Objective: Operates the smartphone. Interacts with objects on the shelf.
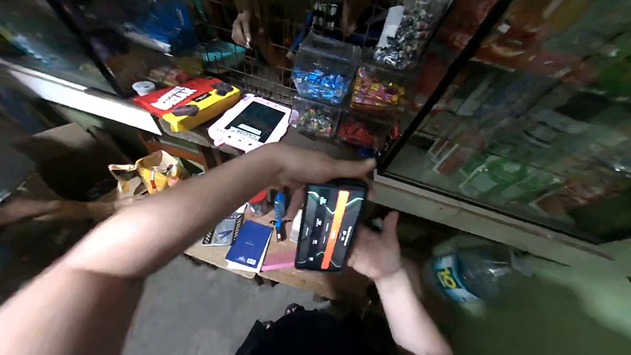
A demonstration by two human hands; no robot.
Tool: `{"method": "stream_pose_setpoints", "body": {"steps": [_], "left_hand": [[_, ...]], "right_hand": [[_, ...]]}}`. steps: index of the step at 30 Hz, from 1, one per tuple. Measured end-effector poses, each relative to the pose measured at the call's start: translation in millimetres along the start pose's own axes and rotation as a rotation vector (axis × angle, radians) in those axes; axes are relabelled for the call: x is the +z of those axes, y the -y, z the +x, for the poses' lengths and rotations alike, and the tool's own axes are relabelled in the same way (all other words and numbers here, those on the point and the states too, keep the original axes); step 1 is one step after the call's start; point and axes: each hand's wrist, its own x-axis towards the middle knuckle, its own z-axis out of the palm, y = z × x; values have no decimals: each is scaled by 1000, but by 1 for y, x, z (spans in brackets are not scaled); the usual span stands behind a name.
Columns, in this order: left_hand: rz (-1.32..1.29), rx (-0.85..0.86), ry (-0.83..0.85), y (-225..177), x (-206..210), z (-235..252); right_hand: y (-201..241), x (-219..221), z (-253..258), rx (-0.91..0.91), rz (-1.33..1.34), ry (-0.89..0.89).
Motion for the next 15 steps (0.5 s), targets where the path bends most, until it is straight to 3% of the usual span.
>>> {"method": "stream_pose_setpoints", "body": {"steps": [3,8,11,15], "left_hand": [[-2,-256,-28,-31,6,13],[-40,-217,-65,-48,3,13],[-29,-195,-55,-52,-3,12],[-27,-174,-72,-55,-7,5]], "right_hand": [[-28,-4,6,-127,103,118],[-36,-9,22,-229,158,430],[-31,-5,28,-285,102,414],[-21,-2,30,-239,40,190]]}}
